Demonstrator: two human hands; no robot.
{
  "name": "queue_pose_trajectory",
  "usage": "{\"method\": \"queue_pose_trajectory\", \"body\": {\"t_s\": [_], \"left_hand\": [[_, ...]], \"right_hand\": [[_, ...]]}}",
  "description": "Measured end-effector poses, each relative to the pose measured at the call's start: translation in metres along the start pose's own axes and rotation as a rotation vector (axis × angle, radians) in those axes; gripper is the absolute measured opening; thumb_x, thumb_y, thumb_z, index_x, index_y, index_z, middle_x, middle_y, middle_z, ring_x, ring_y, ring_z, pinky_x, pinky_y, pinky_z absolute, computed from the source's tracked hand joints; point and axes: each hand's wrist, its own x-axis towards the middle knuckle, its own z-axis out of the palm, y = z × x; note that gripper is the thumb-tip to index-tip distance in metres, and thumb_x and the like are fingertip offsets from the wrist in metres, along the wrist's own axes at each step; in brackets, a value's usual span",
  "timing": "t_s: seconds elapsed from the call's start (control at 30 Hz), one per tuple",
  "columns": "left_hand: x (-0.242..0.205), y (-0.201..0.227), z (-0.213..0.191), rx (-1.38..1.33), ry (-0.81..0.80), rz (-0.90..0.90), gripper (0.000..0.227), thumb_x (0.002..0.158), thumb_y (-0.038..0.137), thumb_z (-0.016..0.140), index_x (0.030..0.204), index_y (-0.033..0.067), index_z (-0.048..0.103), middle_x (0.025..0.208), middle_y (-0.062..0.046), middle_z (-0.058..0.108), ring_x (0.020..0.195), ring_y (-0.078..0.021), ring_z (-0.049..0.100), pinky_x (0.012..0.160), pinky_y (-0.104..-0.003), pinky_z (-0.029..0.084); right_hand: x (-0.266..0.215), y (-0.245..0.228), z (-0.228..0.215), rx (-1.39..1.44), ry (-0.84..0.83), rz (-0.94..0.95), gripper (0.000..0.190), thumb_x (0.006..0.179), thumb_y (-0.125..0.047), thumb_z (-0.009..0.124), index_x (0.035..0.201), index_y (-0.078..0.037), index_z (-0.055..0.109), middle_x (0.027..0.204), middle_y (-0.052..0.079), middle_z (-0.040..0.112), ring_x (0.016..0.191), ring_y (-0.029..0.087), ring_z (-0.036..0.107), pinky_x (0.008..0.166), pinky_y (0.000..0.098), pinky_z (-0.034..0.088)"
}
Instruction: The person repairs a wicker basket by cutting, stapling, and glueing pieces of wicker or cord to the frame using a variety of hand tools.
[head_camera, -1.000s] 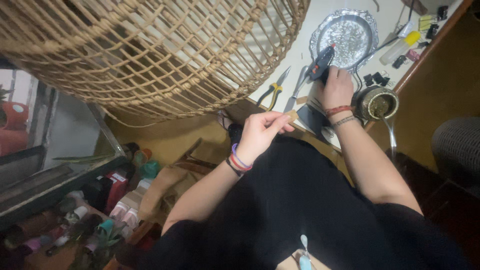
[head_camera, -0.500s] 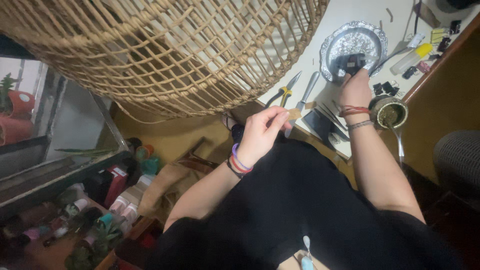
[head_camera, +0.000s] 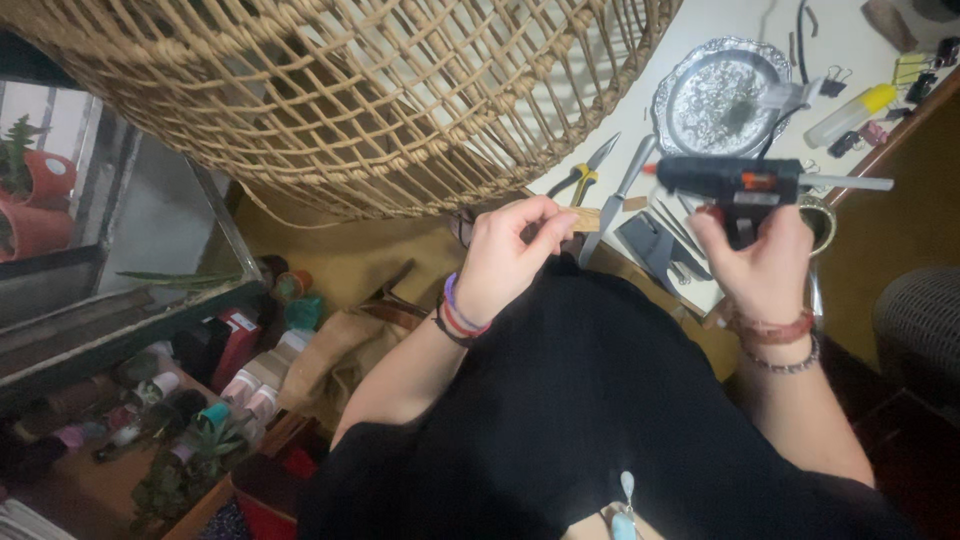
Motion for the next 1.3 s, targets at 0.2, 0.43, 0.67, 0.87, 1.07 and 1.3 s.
{"method": "queue_pose_trajectory", "body": {"t_s": [0.2, 0.43, 0.67, 0.87, 1.07, 1.3], "left_hand": [[-0.005, 0.006, -0.005, 0.019, -0.052, 0.061, 0.026, 0.101, 0.026, 0.06, 0.078, 0.0158, 0.066, 0.069, 0.007, 0.065, 0.063, -0.0056, 0.057, 0.067, -0.022, 0.045], [-0.009, 0.0, -0.006, 0.025, -0.058, 0.049, 0.025, 0.1, 0.028, 0.06, 0.078, 0.0188, 0.064, 0.065, 0.009, 0.064, 0.059, -0.0036, 0.057, 0.068, -0.021, 0.045], [-0.012, 0.001, -0.007, 0.051, -0.06, 0.064, 0.028, 0.101, 0.029, 0.059, 0.075, 0.0182, 0.062, 0.065, 0.01, 0.061, 0.062, -0.0054, 0.054, 0.069, -0.023, 0.043], [-0.012, 0.002, -0.008, 0.048, -0.054, 0.049, 0.028, 0.101, 0.029, 0.06, 0.076, 0.0172, 0.062, 0.065, 0.009, 0.061, 0.061, -0.0062, 0.052, 0.068, -0.023, 0.042], [-0.012, 0.001, -0.008, 0.053, -0.053, 0.051, 0.027, 0.101, 0.031, 0.06, 0.077, 0.0174, 0.064, 0.067, 0.008, 0.062, 0.062, -0.0066, 0.053, 0.068, -0.023, 0.043], [-0.009, 0.0, -0.007, 0.039, -0.054, 0.055, 0.026, 0.1, 0.028, 0.061, 0.077, 0.0167, 0.065, 0.068, 0.008, 0.064, 0.061, -0.0055, 0.055, 0.067, -0.023, 0.044]], "right_hand": [[-0.014, -0.033, -0.012, -0.104, 0.037, -0.096, 0.037, 0.093, -0.023, 0.091, 0.111, 0.0, 0.068, 0.099, 0.009, 0.076, 0.095, 0.025, 0.074, 0.083, 0.037, 0.056], [-0.03, -0.005, 0.001, -0.2, 0.003, -0.149, 0.036, 0.092, -0.022, 0.084, 0.11, -0.001, 0.061, 0.088, 0.008, 0.07, 0.086, 0.032, 0.073, 0.078, 0.0434, 0.055], [-0.032, -0.003, 0.003, -0.243, -0.06, -0.136, 0.026, 0.089, -0.02, 0.079, 0.107, -0.004, 0.069, 0.084, 0.008, 0.067, 0.08, 0.032, 0.069, 0.074, 0.0439, 0.052], [-0.033, 0.003, 0.005, -0.251, -0.086, -0.114, 0.022, 0.086, -0.017, 0.076, 0.102, -0.004, 0.069, 0.08, 0.007, 0.065, 0.073, 0.03, 0.064, 0.073, 0.0428, 0.05], [-0.033, 0.005, 0.005, -0.296, -0.158, -0.027, 0.029, 0.088, -0.025, 0.076, 0.079, -0.006, 0.057, 0.063, 0.009, 0.05, 0.059, 0.03, 0.051, 0.066, 0.0458, 0.044], [-0.032, 0.009, 0.006, -0.331, -0.173, -0.037, 0.036, 0.087, -0.027, 0.075, 0.071, -0.006, 0.05, 0.056, 0.007, 0.039, 0.054, 0.027, 0.039, 0.062, 0.0457, 0.04]]}}
